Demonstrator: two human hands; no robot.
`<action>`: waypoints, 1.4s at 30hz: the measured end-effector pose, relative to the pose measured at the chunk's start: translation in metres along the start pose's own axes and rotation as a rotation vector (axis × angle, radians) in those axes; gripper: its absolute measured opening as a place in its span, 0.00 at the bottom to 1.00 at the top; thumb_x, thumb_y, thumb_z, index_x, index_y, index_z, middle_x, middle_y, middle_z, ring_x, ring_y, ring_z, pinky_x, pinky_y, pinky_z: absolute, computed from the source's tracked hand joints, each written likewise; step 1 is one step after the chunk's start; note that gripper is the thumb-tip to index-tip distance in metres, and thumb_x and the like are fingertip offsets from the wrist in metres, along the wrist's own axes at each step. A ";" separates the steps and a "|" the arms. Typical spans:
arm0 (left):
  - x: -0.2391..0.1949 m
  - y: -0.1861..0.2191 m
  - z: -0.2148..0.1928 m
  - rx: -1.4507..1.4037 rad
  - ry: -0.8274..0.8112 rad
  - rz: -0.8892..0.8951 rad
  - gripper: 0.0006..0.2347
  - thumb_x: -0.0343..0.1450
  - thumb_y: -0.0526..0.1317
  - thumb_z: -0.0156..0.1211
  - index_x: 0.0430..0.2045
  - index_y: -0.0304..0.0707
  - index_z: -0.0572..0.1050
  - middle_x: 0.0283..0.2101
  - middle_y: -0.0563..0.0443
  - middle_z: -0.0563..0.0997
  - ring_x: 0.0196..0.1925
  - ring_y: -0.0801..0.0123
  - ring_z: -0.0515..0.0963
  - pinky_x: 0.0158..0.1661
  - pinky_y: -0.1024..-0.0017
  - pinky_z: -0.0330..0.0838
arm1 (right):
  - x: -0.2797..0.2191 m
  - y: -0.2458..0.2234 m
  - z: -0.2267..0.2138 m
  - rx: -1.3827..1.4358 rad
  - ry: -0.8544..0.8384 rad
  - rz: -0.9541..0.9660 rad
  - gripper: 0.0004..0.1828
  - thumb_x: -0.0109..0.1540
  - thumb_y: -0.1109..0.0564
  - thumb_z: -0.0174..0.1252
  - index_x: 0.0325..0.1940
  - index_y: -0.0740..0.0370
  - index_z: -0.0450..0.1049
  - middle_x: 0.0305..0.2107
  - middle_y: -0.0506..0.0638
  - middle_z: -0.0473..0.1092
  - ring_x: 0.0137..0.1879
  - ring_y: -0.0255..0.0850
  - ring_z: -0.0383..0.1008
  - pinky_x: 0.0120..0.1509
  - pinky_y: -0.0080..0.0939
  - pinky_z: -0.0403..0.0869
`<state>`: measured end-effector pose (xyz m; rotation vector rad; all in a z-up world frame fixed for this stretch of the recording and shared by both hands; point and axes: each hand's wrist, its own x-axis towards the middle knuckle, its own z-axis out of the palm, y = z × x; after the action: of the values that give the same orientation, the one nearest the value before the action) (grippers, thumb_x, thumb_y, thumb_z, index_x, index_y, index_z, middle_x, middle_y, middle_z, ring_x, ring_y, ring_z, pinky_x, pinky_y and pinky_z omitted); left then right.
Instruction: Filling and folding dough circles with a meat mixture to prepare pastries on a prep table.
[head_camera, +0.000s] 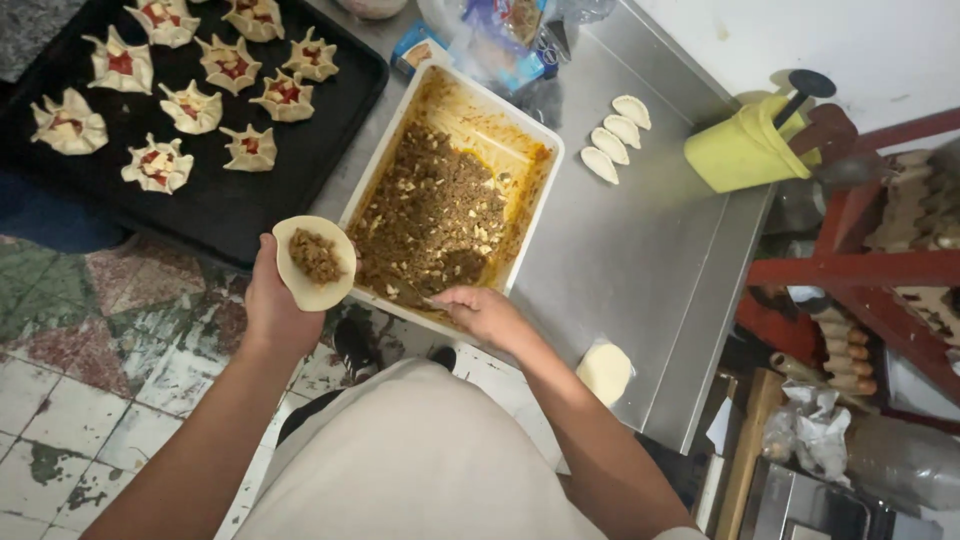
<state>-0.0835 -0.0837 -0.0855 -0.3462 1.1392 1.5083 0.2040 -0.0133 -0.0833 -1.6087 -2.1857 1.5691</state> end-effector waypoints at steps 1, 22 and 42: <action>0.003 0.000 -0.005 -0.003 0.005 0.002 0.22 0.76 0.55 0.55 0.60 0.42 0.70 0.63 0.44 0.76 0.66 0.52 0.75 0.67 0.48 0.70 | 0.003 -0.003 -0.002 -0.001 -0.005 -0.001 0.15 0.64 0.53 0.54 0.51 0.46 0.81 0.28 0.49 0.79 0.39 0.47 0.81 0.54 0.49 0.76; 0.012 -0.029 0.062 -0.155 -0.220 -0.055 0.27 0.77 0.58 0.46 0.64 0.38 0.68 0.70 0.41 0.67 0.71 0.49 0.68 0.71 0.50 0.62 | -0.024 -0.077 0.003 0.600 0.088 -0.187 0.23 0.69 0.65 0.48 0.68 0.59 0.68 0.27 0.56 0.69 0.19 0.38 0.65 0.19 0.32 0.66; 0.007 -0.010 0.094 -0.076 -0.238 -0.148 0.29 0.76 0.62 0.44 0.69 0.46 0.63 0.74 0.48 0.62 0.74 0.57 0.64 0.73 0.56 0.60 | -0.052 -0.097 -0.025 0.264 0.387 -0.375 0.34 0.58 0.73 0.40 0.67 0.62 0.70 0.28 0.58 0.73 0.24 0.43 0.72 0.30 0.44 0.78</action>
<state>-0.0422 -0.0064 -0.0503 -0.2878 0.8522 1.4228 0.1728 -0.0309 0.0238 -1.2143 -1.8491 1.2520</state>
